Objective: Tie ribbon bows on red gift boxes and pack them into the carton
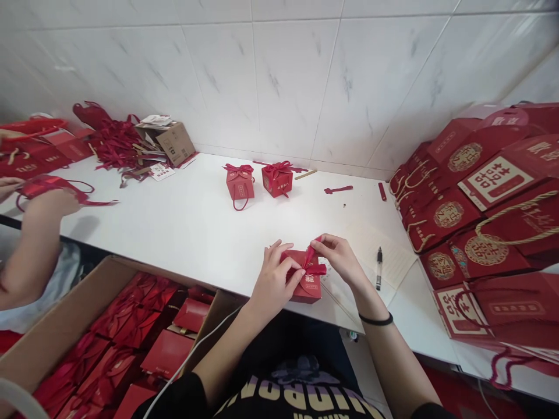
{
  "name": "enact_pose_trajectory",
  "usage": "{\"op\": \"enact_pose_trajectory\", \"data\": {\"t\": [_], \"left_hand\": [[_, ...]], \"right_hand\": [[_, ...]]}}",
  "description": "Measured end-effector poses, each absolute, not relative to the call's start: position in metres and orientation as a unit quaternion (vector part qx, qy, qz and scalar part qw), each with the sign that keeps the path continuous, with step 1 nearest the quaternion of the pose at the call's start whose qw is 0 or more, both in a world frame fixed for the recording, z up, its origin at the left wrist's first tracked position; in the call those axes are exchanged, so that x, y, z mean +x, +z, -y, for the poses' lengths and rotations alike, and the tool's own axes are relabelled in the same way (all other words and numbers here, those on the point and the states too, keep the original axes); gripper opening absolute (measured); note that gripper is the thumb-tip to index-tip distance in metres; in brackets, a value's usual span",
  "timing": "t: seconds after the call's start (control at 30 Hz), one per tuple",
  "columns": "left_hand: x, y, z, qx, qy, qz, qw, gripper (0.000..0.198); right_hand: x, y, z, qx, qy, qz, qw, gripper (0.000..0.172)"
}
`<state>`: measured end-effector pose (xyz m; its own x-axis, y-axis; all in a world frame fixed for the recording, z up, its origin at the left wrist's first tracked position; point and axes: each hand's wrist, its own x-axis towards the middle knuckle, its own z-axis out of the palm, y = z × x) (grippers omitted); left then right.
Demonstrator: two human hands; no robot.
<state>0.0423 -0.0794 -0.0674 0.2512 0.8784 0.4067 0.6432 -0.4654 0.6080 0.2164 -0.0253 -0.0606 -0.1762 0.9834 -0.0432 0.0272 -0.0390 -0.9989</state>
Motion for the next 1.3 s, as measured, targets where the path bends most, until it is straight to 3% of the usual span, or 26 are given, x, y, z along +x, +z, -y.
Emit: {"op": "enact_pose_trajectory", "data": {"t": [0.3,0.37,0.5,0.7,0.93,1.1,1.3], "left_hand": [[0.046,-0.069,0.079,0.77,0.38,-0.493,0.139,0.003],[0.047,-0.07,0.08,0.762,0.391,-0.497,0.138,0.003],[0.049,-0.074,0.081,0.741,0.414,-0.514,0.12,0.011],[0.055,-0.084,0.082,0.657,0.474,-0.568,0.145,0.04],[0.055,-0.091,0.081,0.61,0.486,-0.587,0.217,0.055],[0.054,-0.088,0.08,0.621,0.475,-0.583,0.222,0.045],[0.052,-0.077,0.083,0.684,0.429,-0.559,0.189,0.006]], "right_hand": [[0.217,-0.067,0.014,-0.555,0.408,0.633,0.353,0.02],[0.215,-0.064,0.012,-0.577,0.37,0.63,0.367,0.011],[0.202,-0.049,0.013,-0.529,0.294,0.69,0.397,0.01],[0.181,-0.032,0.018,-0.42,0.353,0.802,0.235,0.005],[0.179,-0.035,0.015,-0.45,0.446,0.741,0.223,0.012],[0.182,-0.035,0.014,-0.456,0.448,0.733,0.23,0.018],[0.182,-0.042,0.011,-0.463,0.463,0.715,0.247,0.013]]}}
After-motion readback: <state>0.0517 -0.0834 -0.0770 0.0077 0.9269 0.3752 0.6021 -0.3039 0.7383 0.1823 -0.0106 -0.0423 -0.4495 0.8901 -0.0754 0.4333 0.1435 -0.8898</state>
